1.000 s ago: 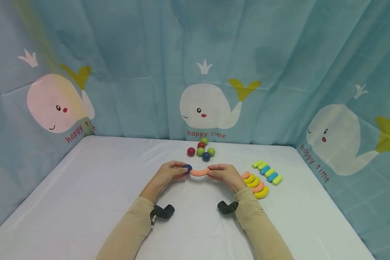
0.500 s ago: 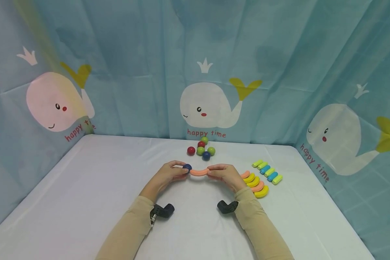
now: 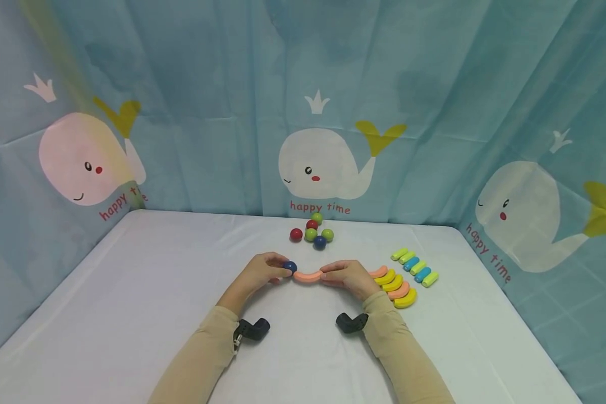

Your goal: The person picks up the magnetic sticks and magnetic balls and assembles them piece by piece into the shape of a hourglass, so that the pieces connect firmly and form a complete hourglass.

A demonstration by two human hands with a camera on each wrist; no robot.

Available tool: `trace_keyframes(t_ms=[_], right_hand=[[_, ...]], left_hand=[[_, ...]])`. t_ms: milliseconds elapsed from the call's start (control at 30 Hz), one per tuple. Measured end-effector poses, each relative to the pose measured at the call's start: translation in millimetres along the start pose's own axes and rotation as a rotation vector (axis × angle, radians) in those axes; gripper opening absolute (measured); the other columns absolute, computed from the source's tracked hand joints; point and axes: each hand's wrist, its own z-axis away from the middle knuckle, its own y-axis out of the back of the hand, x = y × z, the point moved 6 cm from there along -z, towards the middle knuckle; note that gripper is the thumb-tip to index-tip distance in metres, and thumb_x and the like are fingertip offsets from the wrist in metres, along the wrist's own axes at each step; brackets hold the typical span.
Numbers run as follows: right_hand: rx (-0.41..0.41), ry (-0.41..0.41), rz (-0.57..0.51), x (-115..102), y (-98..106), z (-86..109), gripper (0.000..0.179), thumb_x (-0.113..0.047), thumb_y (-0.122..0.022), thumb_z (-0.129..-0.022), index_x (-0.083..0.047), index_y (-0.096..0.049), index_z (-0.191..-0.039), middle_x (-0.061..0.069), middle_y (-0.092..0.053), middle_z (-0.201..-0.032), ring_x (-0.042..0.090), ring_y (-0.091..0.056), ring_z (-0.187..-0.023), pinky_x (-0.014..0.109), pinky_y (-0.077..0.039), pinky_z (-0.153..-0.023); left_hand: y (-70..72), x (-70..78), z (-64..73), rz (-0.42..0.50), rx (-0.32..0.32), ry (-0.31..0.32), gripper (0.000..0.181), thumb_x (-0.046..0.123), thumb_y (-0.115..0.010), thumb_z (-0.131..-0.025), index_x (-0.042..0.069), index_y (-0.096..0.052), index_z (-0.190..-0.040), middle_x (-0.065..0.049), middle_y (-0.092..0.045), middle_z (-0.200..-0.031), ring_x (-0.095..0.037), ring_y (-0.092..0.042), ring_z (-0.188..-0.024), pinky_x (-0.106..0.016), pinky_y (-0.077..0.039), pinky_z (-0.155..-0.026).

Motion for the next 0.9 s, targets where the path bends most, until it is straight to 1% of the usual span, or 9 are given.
trace_keyframes(t_ms=[133,200,300,367,433,500,567,667,900], right_hand=[[0.026,-0.006,0.041,-1.3,0.7,0.7,0.025,-0.009,-0.073,-0.088,-0.001,-0.074,-0.111,0.010,-0.074,-0.112,0.013,-0.071,-0.095,0.029,-0.058,-0.090],[0.048,-0.012,0.087,-1.5,0.9,1.3,0.024,-0.012,-0.075,-0.086,-0.004,-0.076,-0.108,0.007,-0.074,-0.110,0.012,-0.069,-0.095,0.028,-0.056,-0.090],[0.060,-0.011,0.131,-2.1,0.1,2.2,0.022,-0.015,-0.076,-0.085,-0.005,-0.077,-0.105,0.006,-0.074,-0.109,0.012,-0.067,-0.096,0.032,-0.055,-0.093],[0.068,-0.009,0.161,-2.8,-0.7,2.7,0.022,-0.017,-0.077,-0.085,-0.007,-0.078,-0.104,0.004,-0.074,-0.108,0.013,-0.066,-0.098,0.034,-0.052,-0.095],[0.067,-0.010,0.159,-3.3,-2.3,2.3,0.021,-0.016,-0.077,-0.085,-0.007,-0.078,-0.104,0.004,-0.074,-0.109,0.015,-0.065,-0.100,0.036,-0.052,-0.096],[0.073,-0.011,0.182,-4.0,-3.8,2.1,0.021,-0.018,-0.079,-0.084,-0.009,-0.078,-0.103,0.002,-0.074,-0.109,0.016,-0.063,-0.101,0.035,-0.049,-0.096],[0.071,-0.011,0.169,-4.7,-5.7,1.9,0.021,-0.017,-0.079,-0.083,-0.009,-0.078,-0.103,0.004,-0.075,-0.109,0.016,-0.064,-0.102,0.037,-0.050,-0.098],[0.069,-0.003,0.167,-5.5,-7.4,1.8,0.022,-0.017,-0.079,-0.082,-0.008,-0.078,-0.103,0.005,-0.075,-0.109,0.015,-0.064,-0.101,0.038,-0.049,-0.099],[0.038,-0.011,0.144,-3.8,-8.5,1.1,0.021,-0.015,-0.076,-0.086,-0.006,-0.077,-0.104,0.006,-0.076,-0.107,0.012,-0.070,-0.092,0.036,-0.055,-0.096]], left_hand=[[-0.5,2.1,-0.2,-0.046,-0.028,-0.020,0.038,0.017,-0.077,-0.085,0.012,-0.067,-0.121,-0.010,-0.068,-0.120,-0.018,-0.063,-0.095,-0.028,-0.055,-0.076],[0.1,2.2,-0.7,-0.081,-0.041,-0.022,0.037,0.019,-0.078,-0.085,0.014,-0.068,-0.120,-0.008,-0.067,-0.121,-0.018,-0.061,-0.095,-0.027,-0.054,-0.074],[2.4,2.4,-0.2,-0.119,-0.063,-0.021,0.036,0.021,-0.079,-0.084,0.014,-0.068,-0.118,-0.007,-0.067,-0.121,-0.018,-0.061,-0.095,-0.027,-0.052,-0.073],[3.9,4.1,0.7,-0.152,-0.076,-0.035,0.039,0.021,-0.079,-0.083,0.015,-0.068,-0.120,-0.006,-0.067,-0.122,-0.019,-0.061,-0.101,-0.031,-0.054,-0.079],[3.6,7.5,2.3,-0.173,-0.107,-0.070,0.042,0.019,-0.079,-0.083,0.016,-0.066,-0.123,-0.006,-0.065,-0.126,-0.024,-0.061,-0.111,-0.040,-0.054,-0.090],[2.2,10.6,4.1,-0.197,-0.143,-0.112,0.044,0.017,-0.078,-0.084,0.017,-0.065,-0.126,-0.008,-0.063,-0.131,-0.028,-0.057,-0.123,-0.048,-0.049,-0.103],[-0.1,12.8,5.3,-0.216,-0.178,-0.152,0.042,0.014,-0.076,-0.085,0.019,-0.066,-0.125,-0.009,-0.061,-0.136,-0.031,-0.052,-0.131,-0.053,-0.041,-0.111],[-2.2,11.7,5.8,-0.230,-0.215,-0.170,0.032,0.013,-0.074,-0.086,0.021,-0.070,-0.117,-0.011,-0.060,-0.136,-0.031,-0.050,-0.133,-0.053,-0.037,-0.114],[-3.5,6.1,2.9,-0.255,-0.221,-0.171,0.025,0.017,-0.072,-0.088,0.023,-0.069,-0.113,-0.009,-0.060,-0.136,-0.032,-0.048,-0.135,-0.056,-0.035,-0.114]])
